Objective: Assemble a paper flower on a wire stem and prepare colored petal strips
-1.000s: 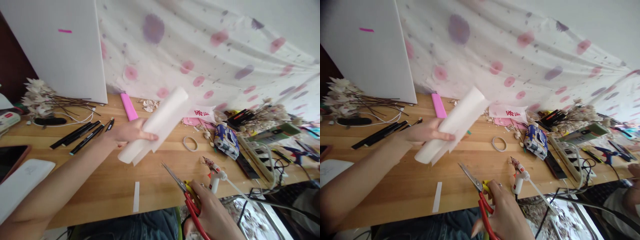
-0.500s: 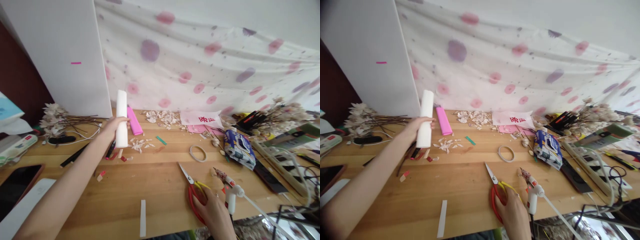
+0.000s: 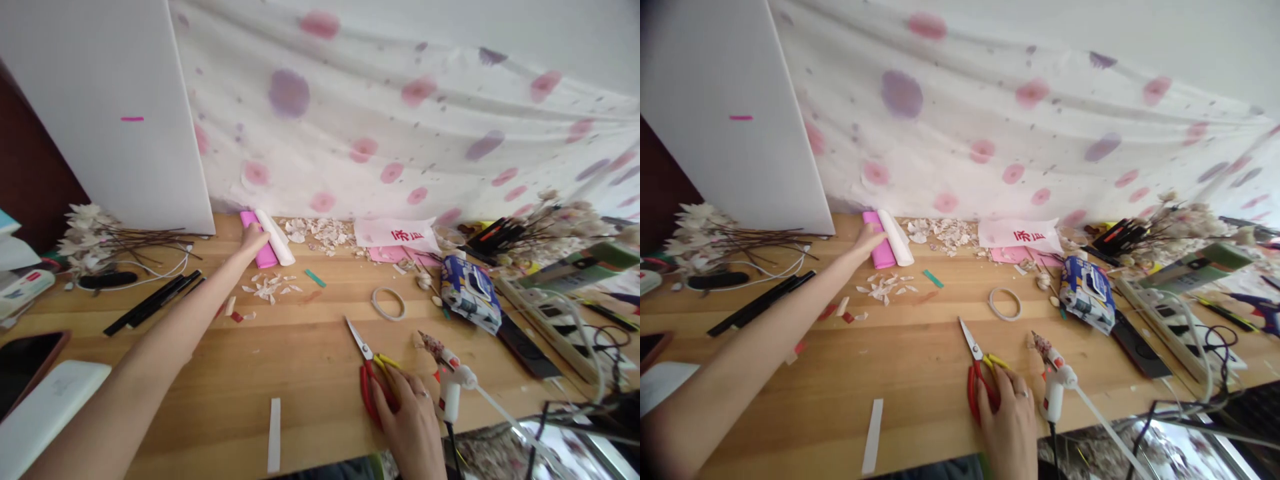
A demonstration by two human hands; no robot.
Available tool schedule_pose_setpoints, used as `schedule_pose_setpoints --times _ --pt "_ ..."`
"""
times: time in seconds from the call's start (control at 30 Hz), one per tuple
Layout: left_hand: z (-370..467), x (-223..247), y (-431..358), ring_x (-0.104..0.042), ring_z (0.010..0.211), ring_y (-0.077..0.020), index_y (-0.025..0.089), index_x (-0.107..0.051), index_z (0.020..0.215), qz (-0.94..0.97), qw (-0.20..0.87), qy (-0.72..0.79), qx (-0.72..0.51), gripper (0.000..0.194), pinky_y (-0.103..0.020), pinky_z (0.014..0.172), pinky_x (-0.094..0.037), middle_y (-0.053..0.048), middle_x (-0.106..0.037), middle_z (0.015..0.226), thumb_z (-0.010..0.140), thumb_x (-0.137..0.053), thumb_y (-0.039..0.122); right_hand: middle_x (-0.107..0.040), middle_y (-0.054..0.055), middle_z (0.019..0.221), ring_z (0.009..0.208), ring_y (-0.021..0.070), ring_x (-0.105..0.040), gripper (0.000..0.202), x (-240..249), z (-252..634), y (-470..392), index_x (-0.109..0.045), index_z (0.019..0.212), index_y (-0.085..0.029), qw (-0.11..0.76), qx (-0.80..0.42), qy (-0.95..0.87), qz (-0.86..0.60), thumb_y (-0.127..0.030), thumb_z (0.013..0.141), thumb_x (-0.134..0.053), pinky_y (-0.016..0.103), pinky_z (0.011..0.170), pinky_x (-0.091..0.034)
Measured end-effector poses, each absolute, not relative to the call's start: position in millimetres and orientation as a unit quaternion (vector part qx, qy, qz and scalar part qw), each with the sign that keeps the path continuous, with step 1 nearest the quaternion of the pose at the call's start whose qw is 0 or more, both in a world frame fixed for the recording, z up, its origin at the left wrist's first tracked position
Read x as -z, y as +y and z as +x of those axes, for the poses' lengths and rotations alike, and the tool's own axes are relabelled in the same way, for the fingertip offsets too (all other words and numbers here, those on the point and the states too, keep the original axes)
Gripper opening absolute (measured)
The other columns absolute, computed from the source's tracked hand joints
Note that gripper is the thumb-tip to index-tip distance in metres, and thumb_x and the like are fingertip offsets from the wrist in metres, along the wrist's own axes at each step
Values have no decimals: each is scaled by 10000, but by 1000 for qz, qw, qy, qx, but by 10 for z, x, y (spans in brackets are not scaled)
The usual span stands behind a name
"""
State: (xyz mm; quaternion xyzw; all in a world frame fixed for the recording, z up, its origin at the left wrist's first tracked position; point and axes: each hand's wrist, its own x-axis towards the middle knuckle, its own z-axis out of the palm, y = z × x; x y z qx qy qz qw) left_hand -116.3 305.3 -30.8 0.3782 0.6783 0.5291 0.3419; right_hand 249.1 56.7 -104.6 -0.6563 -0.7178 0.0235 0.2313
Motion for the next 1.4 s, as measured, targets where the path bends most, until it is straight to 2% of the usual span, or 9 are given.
schedule_pose_setpoints --times 0.13,0.23,0.37,0.57,0.9,1.07,1.27,1.33,1.4 --pt "-1265 269 2771 -659 1031 -230 136 -673 1053 420 328 692 -487 178 -430 919 -544 -75 -690 1110 894 -692 215 -681 133 1133 1097 278 -631 233 827 2131 380 -681 1130 -189 282 -103 -796 -526 -214 985 -500 447 938 -539" --pt "-1313 195 2483 -660 1030 -225 145 -683 877 447 322 680 -484 109 -347 967 -498 -51 -720 946 785 -688 88 -671 104 1245 1153 260 -597 305 697 1748 257 -666 1184 -228 233 -192 -870 -389 -110 967 -488 436 968 -520" --pt "-1301 133 2041 -678 970 -217 177 -665 839 473 317 667 -481 104 -313 921 -501 -45 -737 923 739 -674 153 -677 39 1324 1243 286 -557 324 726 1436 226 -653 1218 -256 192 -192 -916 -296 -104 955 -542 513 1059 -434" --pt "-994 233 1242 -696 962 -216 203 -650 906 542 346 643 -416 129 -334 897 -526 -62 -746 1000 841 -619 310 -656 118 1268 1150 317 -564 297 964 1318 321 -634 1248 -226 205 -145 -882 -398 -229 951 -615 503 951 -472" --pt "-578 534 376 -695 795 -211 200 -685 847 606 414 643 -220 86 -310 736 -520 -47 -747 876 772 -670 161 -617 104 1049 945 310 -548 184 1040 1225 431 -654 947 -213 201 -165 -828 -498 -311 837 -763 440 799 -458" --pt "-477 589 364 -678 832 -228 182 -691 809 621 376 666 -171 40 -320 756 -464 -59 -742 881 810 -662 155 -637 96 985 908 321 -556 269 1086 1251 476 -665 907 -208 231 -132 -821 -506 -311 743 -852 447 790 -454" --pt "-382 539 397 -677 865 -264 161 -709 803 635 355 674 -127 57 -330 749 -426 -95 -737 900 829 -661 176 -698 104 985 937 298 -636 227 928 1799 601 -687 953 -226 292 -143 -805 -497 -429 953 -585 446 842 -484" --pt "-377 500 403 -679 861 -261 164 -716 762 636 359 673 -118 97 -321 733 -411 -98 -736 896 830 -648 161 -694 121 958 921 296 -651 311 877 2070 636 -684 946 -197 359 -91 -741 -561 -485 944 -565 439 855 -502" --pt "-381 471 406 -679 854 -256 167 -713 722 636 362 671 -116 133 -314 719 -395 -95 -737 888 824 -633 136 -691 155 960 938 332 -654 432 874 2311 654 -699 970 -162 347 -40 -706 -617 -560 916 -537 472 870 -507"
